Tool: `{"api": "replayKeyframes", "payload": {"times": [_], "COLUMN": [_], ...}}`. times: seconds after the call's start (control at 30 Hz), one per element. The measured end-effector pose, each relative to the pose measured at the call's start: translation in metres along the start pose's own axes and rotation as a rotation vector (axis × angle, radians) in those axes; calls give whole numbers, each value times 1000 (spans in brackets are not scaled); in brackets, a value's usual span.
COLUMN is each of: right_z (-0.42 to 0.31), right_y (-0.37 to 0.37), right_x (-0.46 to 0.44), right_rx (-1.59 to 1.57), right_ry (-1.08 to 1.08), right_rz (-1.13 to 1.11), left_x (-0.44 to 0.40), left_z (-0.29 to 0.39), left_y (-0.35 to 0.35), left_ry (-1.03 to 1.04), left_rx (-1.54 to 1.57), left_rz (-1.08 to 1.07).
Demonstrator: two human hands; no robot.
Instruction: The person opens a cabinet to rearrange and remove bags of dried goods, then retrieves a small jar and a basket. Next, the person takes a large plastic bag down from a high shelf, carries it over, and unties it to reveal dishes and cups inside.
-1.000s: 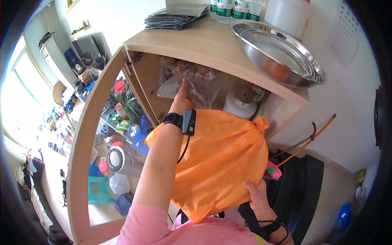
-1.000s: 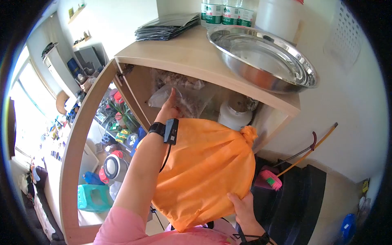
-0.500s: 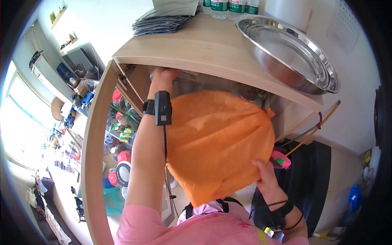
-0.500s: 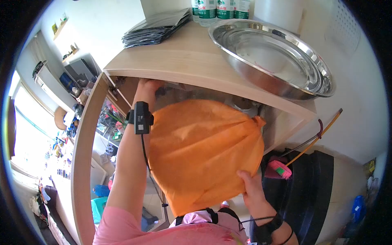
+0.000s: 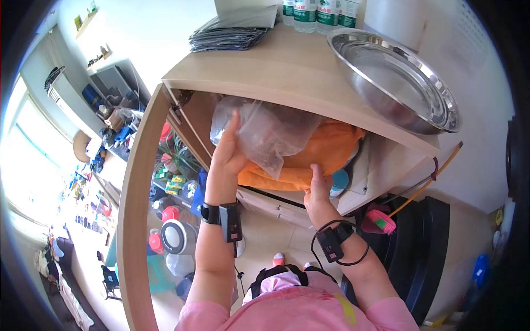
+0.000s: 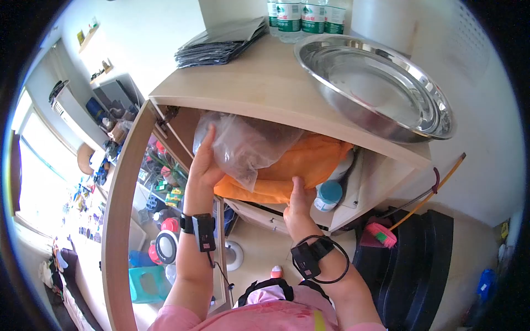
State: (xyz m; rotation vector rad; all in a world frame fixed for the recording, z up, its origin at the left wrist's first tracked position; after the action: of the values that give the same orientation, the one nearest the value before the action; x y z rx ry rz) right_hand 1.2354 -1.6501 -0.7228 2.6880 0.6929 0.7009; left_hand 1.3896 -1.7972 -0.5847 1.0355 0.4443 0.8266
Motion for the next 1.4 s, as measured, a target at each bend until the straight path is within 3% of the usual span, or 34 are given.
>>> {"api": "replayKeyframes", "payload": {"times": [0.13, 0.27, 0.33, 0.37, 0.43, 0.5, 0.63, 0.67, 0.73, 0.8, 0.83, 0.93, 1.03, 1.2, 1.3, 1.4], "right_z": [-2, -25, -42, -51, -62, -65, -62, -61, -55, -60, -58, -60, -62, -53, -49, -46], "right_y": [-4, -33, -54, -62, -82, -95, -98, -97, -100, -100, -98, -93, -83, -75, -73, -70], "right_x": [7, 14, 16, 20, 32, 41, 55, 56, 57, 58, 58, 63, 68, 71, 73, 80], "right_rx": [-51, -39, -33, -42, 0, 45, 127, 122, 108, 82, 73, 54, 43, 38, 53, 69], "right_ry": [50, 152, 145, 123, 126, 131, 108, 88, 69, 72, 148, 220, 230, 169, 183, 169], "right_rz": [-105, -131, -167, -204, -174, -123, -75, -77, -68, -60, -106, -131, -162, -195, -96, -49], "left_x": [46, 103, 132, 138, 138, 124, 1, -28, -62, -87, -119, -143, -184, -188, -182, -177], "left_z": [5, 8, 21, 34, 75, 100, 107, 105, 83, 57, 47, 35, 49, 50, 65, 74], "left_y": [-4, -13, -25, -20, -3, 36, 40, 26, 38, 32, -5, -31, -79, -69, -59, -60], "left_ry": [42, 71, -107, -24, 216, 587, 705, 723, 792, 395, 148, 47, 100, 229, 327, 261], "left_rx": [92, -173, -1178, -1351, -1224, -1229, -1710, -1701, -1710, -2125, -2043, -2015, -2055, -2107, -1989, -1749], "left_rz": [-129, -218, 43, 199, 339, 288, 70, 59, -333, -228, -285, -244, -170, 54, 181, 214]}}
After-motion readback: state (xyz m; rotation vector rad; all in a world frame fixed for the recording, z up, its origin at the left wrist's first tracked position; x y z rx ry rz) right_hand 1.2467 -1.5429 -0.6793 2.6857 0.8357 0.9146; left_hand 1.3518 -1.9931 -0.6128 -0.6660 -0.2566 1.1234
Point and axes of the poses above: each hand's wrist, its own x-axis away from the middle knuckle, its own y-axis out of the palm, z = x × y, the point moved 7 cm from there along -x, towards the middle knuckle, and after that the axes turned 9 degrees about x, right-handed, at the moved point
